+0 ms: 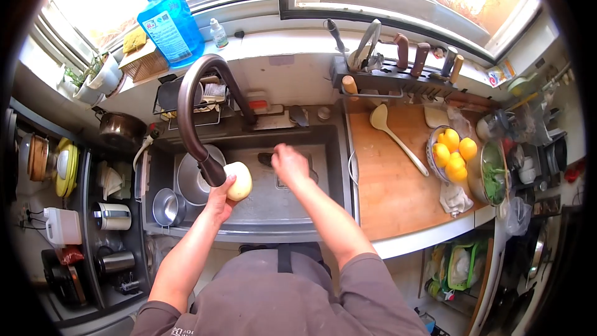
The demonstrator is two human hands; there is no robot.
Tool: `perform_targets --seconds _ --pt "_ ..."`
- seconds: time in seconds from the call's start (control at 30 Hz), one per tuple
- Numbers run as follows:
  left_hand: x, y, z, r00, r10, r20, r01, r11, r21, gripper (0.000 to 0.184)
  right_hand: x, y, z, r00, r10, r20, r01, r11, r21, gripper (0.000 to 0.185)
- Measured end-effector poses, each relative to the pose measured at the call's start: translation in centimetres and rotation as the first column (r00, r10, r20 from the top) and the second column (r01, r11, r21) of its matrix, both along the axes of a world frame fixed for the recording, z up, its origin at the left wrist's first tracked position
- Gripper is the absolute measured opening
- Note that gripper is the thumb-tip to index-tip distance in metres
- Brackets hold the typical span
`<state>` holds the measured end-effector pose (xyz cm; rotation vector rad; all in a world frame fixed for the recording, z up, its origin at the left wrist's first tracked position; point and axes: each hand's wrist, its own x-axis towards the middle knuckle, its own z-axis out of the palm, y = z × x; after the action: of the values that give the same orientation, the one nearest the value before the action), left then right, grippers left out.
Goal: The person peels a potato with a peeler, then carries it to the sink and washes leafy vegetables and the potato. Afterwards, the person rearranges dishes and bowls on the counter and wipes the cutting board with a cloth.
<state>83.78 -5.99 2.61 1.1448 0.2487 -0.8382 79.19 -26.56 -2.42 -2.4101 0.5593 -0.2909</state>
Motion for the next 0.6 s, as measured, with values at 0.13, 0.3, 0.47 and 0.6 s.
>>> perform_targets --seconds 0.13,0.3,0.47,0.6 --pt "0.2 0.0 -0.1 0.997 0.063 0.048 -0.069 0.989 0.13 0.051 3.3 -5.5 0.4 0.966 -0.202 0.16 0.255 0.842 -0.476 0.043" --pt "-0.2 0.3 0.9 0.993 -0.041 0.112 0.019 0.982 0.189 0.053 7.0 -9.4 0.9 0.886 -0.144 -0.44 0.055 0.976 -0.209 0.056" --pt "0.0 1.5 -2.1 0.974 -0.031 0.226 -0.033 0.96 0.277 0.059 8.1 -9.0 1.5 0.873 -0.113 -0.475 0.017 0.979 -0.201 0.06" --pt "-0.3 1.2 -1.5 0.96 -0.063 0.271 -0.018 0.958 0.287 0.056 9.0 -7.7 1.2 0.832 -0.286 -0.474 0.292 0.954 -0.063 0.06"
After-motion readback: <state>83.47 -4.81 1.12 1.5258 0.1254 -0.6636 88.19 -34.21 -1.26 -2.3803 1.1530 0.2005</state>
